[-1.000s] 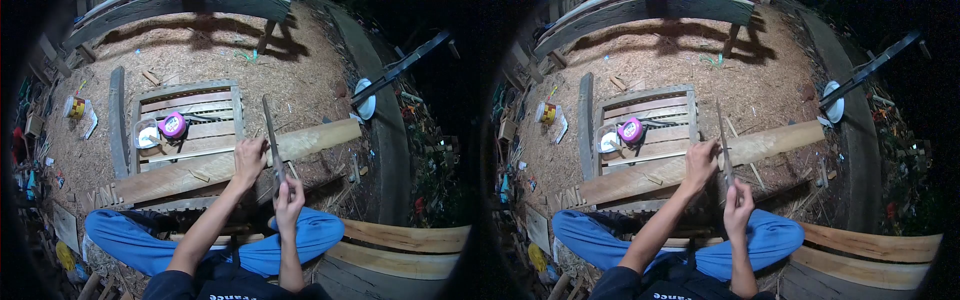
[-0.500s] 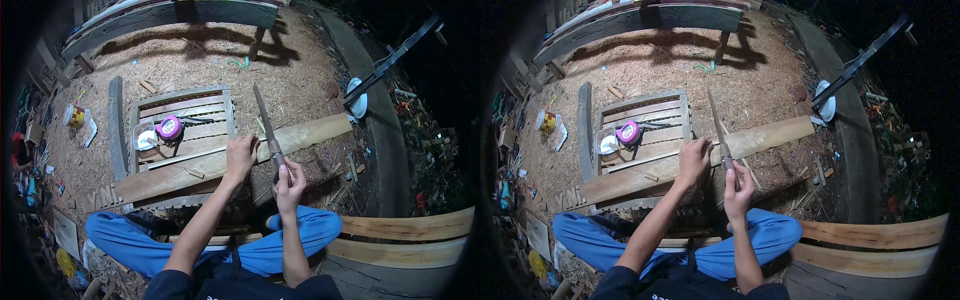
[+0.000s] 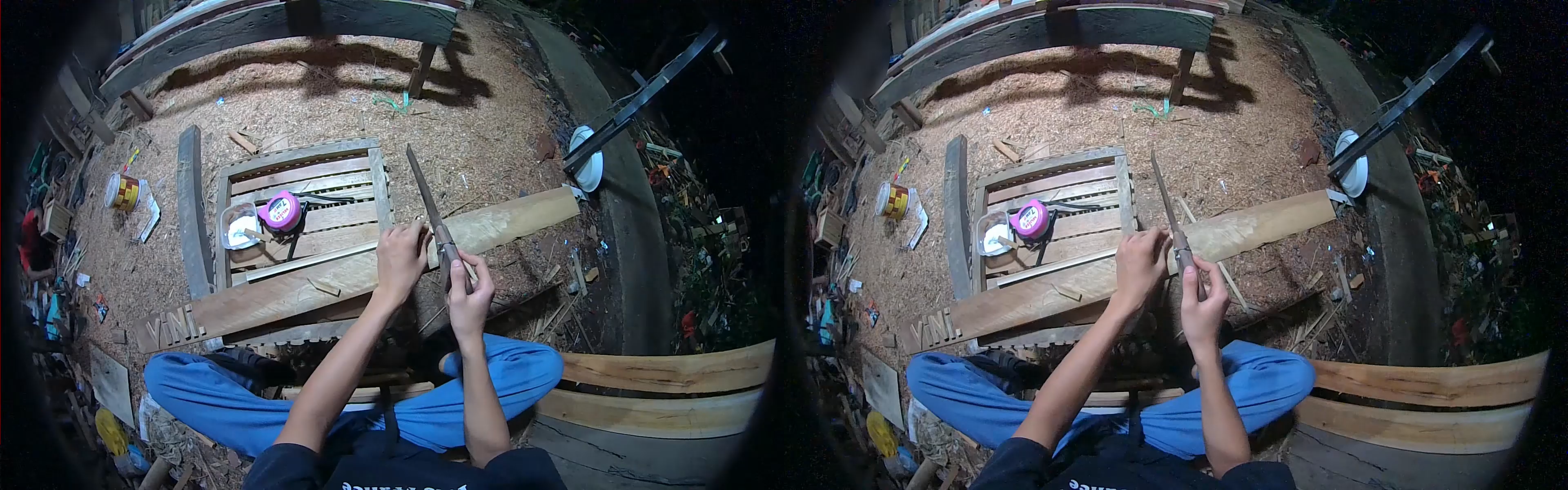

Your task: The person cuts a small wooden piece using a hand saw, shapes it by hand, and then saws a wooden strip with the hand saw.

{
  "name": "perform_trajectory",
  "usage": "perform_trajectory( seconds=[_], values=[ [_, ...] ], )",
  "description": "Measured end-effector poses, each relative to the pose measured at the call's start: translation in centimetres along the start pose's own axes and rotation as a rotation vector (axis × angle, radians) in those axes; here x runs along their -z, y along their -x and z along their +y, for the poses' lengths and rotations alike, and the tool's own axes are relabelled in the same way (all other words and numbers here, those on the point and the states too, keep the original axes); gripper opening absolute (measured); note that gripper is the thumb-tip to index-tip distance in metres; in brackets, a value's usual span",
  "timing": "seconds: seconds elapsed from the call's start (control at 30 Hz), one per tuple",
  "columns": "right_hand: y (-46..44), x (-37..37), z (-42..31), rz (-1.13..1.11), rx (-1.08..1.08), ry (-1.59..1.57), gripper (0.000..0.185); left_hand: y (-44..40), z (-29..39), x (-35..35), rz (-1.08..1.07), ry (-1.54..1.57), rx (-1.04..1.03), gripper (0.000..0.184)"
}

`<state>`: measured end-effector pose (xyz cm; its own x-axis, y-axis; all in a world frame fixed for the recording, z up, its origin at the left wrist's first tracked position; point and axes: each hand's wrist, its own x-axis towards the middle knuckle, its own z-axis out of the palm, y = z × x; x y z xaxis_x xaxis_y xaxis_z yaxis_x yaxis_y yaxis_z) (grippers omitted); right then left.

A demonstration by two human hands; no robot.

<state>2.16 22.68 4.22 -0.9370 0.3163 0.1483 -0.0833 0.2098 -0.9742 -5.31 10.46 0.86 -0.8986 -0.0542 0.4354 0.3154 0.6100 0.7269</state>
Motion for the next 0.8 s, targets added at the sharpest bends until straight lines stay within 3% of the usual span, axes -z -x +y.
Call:
perform_trajectory(
  seconds=[0.4,0.5,0.57,0.6,0.67,0.7,0.8],
  values=[
    [2.5,1.2,-0.7,-0.028,-0.026,0.14,0.026,0.1,-0.1,-0.6,-0.015,-0.044,0.021,0.014],
    [7.2,4.2,-2.8,-0.011,-0.13,-0.03,0.027,0.2,0.2,-0.4,-0.038,-0.04,0.033,0.014],
    [9.1,5.9,-4.8,-0.022,-0.352,-0.019,0.027,-0.1,-0.2,-0.5,-0.044,-0.045,0.015,0.013],
    [9.0,6.0,-4.9,-0.017,-0.347,-0.019,0.027,-0.2,-0.1,-0.5,-0.025,-0.024,0.01,0.013],
    [8.5,5.5,-5.1,0.106,-0.015,-0.034,0.026,-0.1,-0.2,-0.2,-0.037,0.005,0.001,0.014],
    [7.6,4.4,-6.0,0.194,0.027,-0.073,0.025,0.3,-0.1,0.0,-0.045,0.002,0.002,0.014],
    [4.1,3.3,-7.7,0.109,-0.045,-0.14,0.026,0.0,-0.1,0.4,-0.057,0.006,-0.005,0.014]
  ],
)
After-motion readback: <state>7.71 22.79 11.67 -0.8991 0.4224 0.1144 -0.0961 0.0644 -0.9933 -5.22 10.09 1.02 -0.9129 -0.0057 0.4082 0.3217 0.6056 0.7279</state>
